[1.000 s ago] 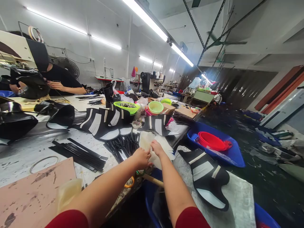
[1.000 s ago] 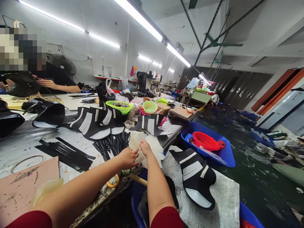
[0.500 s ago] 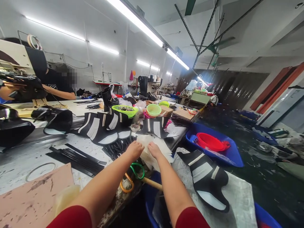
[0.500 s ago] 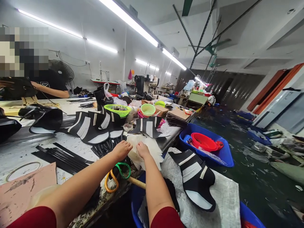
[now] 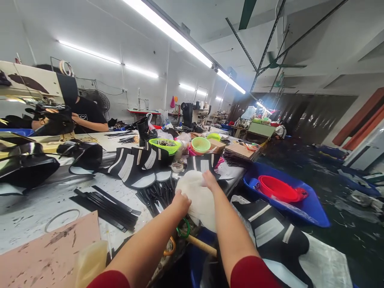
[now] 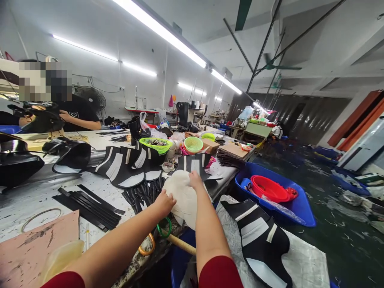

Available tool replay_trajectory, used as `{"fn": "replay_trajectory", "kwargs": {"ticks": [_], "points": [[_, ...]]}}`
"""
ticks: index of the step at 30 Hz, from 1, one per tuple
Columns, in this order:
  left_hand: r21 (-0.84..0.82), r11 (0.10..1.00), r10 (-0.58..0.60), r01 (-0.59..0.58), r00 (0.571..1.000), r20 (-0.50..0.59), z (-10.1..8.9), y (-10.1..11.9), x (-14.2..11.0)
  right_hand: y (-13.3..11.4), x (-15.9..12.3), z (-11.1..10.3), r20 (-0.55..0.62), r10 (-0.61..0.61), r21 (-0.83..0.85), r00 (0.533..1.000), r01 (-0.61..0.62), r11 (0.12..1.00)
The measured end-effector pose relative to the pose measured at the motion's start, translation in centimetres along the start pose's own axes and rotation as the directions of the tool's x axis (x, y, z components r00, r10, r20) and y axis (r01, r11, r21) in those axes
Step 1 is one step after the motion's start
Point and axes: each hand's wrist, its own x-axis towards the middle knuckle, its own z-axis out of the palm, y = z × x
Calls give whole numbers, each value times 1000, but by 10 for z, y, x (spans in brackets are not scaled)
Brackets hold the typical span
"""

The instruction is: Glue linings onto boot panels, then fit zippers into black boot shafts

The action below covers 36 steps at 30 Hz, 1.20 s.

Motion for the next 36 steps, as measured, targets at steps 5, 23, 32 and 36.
{"fn": "replay_trajectory", "kwargs": {"ticks": [5, 23, 32, 36], "points": [[-284, 950, -137, 130, 991, -5, 2, 0, 1, -53, 24, -45, -227, -186, -148, 956, 155, 977], [-951, -245, -586, -188, 810, -9, -47, 24, -60, -29, -146, 1, -17, -72, 794, 997, 57, 605], [-871, -427, -533, -245, 846, 24, -62, 19, -87, -43, -158, -12, 60, -239, 721, 969, 124, 682], [-841, -454, -539, -295, 842, -4, -62, 24, -103, -48, -167, -12, 58, -301, 680, 952, 183, 710]]}}
